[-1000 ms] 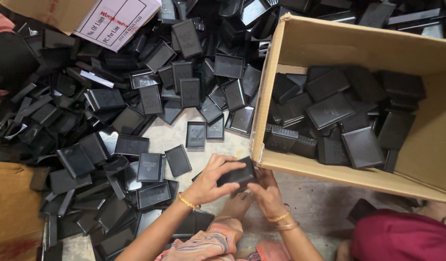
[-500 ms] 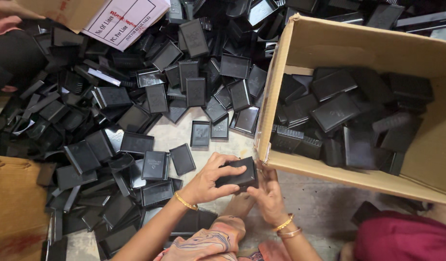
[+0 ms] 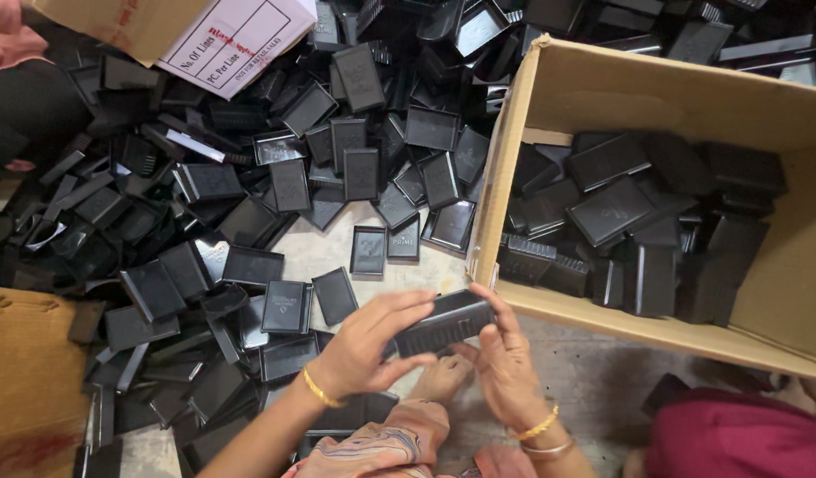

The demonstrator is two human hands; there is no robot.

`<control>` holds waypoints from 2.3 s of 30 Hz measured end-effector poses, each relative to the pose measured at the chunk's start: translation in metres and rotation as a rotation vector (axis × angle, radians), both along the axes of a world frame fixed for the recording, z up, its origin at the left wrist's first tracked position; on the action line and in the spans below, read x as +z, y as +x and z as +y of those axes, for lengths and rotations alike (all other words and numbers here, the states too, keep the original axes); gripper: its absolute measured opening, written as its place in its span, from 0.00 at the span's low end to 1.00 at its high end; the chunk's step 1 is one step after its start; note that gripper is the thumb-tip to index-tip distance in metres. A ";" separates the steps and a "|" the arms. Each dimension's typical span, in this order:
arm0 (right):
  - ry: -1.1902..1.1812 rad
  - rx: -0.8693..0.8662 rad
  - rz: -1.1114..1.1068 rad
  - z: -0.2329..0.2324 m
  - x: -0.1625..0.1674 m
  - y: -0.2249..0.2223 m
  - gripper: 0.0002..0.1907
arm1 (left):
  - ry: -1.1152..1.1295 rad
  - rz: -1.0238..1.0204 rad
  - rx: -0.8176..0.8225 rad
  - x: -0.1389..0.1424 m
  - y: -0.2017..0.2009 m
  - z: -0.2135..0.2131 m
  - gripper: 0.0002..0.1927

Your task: The person sits on the floor and repeatedly picks up small black plastic cases from a large pile, briefly inspects them, and places them into a cardboard box. The process continues with many identical items being handled one at a time.

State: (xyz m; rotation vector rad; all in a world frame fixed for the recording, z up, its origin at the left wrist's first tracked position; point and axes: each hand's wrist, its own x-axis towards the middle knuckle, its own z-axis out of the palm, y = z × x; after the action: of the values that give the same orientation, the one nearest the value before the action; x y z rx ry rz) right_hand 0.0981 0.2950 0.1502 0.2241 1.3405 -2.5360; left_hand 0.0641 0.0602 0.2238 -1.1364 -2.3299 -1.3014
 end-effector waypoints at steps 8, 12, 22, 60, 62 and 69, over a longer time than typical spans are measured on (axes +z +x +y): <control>0.927 -0.093 0.716 0.013 0.048 0.004 0.19 | 0.084 -0.270 0.095 0.012 0.016 -0.004 0.24; 0.912 -0.224 0.810 0.016 0.053 0.006 0.18 | 0.248 -0.335 -0.012 0.025 0.015 0.004 0.26; 1.373 -0.721 0.725 0.076 0.119 -0.046 0.26 | 0.182 -0.176 0.337 -0.028 -0.017 -0.017 0.31; -0.038 0.094 0.291 -0.006 -0.080 -0.004 0.48 | -0.135 -0.280 -0.003 -0.092 0.001 -0.020 0.36; -0.077 0.054 0.333 -0.015 -0.069 -0.001 0.46 | -0.151 -0.299 -0.013 -0.081 0.003 -0.023 0.38; 0.139 0.124 0.111 -0.023 -0.008 0.002 0.37 | 0.057 -0.149 0.212 -0.042 0.020 -0.013 0.25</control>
State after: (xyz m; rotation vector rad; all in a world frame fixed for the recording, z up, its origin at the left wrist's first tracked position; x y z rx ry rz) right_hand 0.0999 0.2716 0.1420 0.0251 1.5240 -2.3869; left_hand 0.0836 0.0474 0.1820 -0.7750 -2.4216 -1.4052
